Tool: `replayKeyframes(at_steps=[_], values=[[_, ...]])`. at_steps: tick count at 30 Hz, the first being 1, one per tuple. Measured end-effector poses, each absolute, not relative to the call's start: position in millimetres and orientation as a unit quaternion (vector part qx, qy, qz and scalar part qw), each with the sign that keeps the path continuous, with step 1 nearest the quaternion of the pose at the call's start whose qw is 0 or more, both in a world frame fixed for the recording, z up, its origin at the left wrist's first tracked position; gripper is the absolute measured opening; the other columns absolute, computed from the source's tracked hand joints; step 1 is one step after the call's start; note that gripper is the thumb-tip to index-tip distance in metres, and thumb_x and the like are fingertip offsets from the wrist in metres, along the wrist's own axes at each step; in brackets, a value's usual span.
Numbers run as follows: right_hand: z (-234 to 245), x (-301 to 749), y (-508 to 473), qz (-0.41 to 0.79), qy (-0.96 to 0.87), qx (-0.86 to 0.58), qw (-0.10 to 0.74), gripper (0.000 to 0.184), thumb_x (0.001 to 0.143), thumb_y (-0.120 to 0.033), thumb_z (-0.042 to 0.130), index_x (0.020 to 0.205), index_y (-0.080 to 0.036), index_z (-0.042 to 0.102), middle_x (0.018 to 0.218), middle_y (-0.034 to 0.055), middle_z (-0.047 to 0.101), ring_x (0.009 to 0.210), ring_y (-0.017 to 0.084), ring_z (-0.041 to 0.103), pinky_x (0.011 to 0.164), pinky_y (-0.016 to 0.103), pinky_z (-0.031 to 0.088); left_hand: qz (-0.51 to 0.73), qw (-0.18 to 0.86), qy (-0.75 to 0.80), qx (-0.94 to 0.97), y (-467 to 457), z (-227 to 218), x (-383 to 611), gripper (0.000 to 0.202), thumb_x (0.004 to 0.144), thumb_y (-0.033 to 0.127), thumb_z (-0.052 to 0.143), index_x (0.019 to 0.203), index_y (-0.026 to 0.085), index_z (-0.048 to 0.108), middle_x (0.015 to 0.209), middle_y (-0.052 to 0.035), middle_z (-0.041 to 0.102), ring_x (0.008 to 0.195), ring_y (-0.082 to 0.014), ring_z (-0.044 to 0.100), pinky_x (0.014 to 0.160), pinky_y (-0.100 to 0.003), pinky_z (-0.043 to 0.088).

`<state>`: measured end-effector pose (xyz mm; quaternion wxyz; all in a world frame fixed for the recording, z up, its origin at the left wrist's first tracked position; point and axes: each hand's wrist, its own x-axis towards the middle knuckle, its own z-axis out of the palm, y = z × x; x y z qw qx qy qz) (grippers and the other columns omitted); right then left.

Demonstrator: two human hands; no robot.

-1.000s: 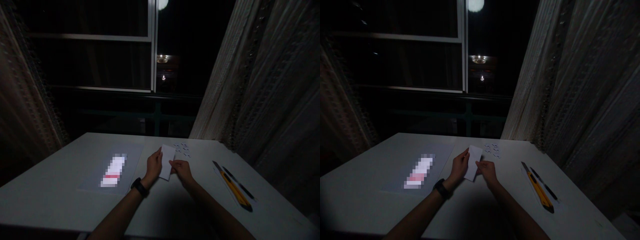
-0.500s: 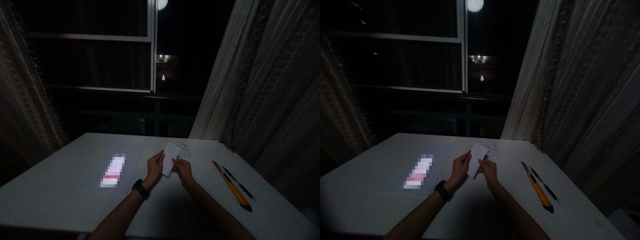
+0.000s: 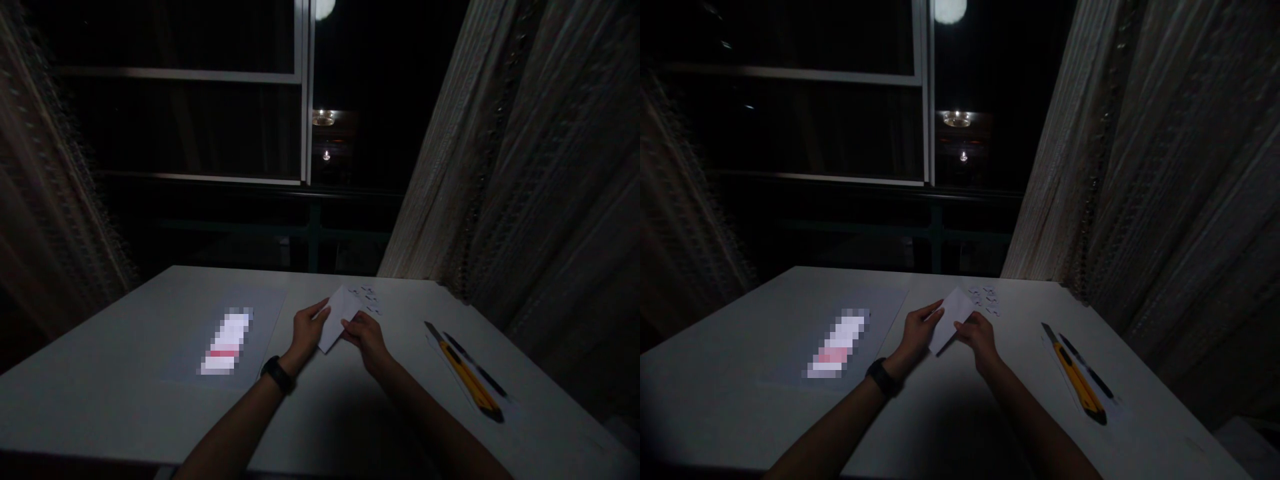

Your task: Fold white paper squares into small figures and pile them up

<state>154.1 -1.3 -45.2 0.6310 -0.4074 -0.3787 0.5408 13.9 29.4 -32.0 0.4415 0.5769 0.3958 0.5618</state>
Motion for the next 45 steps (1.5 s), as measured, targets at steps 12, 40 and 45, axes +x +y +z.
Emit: replayKeyframes(at_steps=[12, 40, 45], values=[[-37.9, 163.2, -1.6, 0.563, -0.395, -0.417, 0.594, 0.045, 0.052, -0.021, 0.074, 0.094, -0.015, 0.057, 0.073, 0.0049, 0.068, 0.07, 0.022, 0.064, 0.071, 0.038, 0.051, 0.518, 0.485, 0.403, 0.578, 32.0, -30.1, 6.8, 0.041, 0.068, 0.034, 0.063, 0.102, 0.012, 0.063, 0.093, -0.0104, 0.067, 0.084, -0.0228, 0.063, 0.075, -0.034, 0.05], [-39.8, 168.7, 3.6, 0.504, -0.391, -0.484, 0.599, 0.033, 0.049, -0.039, 0.075, 0.056, -0.01, 0.062, 0.049, 0.004, 0.061, 0.042, 0.015, 0.053, 0.045, 0.026, 0.038, 0.398, 0.44, 0.366, 0.717, 25.5, -26.1, 3.6, 0.033, 0.072, 0.035, 0.057, 0.097, 0.015, 0.066, 0.095, -0.0083, 0.067, 0.086, -0.0219, 0.062, 0.078, -0.032, 0.046], [-37.2, 167.4, 2.9, 0.499, -0.385, -0.492, 0.601, 0.032, 0.046, -0.039, 0.076, 0.054, -0.011, 0.062, 0.047, 0.0032, 0.06, 0.04, 0.015, 0.052, 0.044, 0.026, 0.037, 0.399, 0.441, 0.362, 0.718, 25.4, -24.9, 3.2, 0.032, 0.072, 0.034, 0.056, 0.095, 0.014, 0.066, 0.095, -0.0083, 0.067, 0.087, -0.0217, 0.062, 0.079, -0.032, 0.046]])
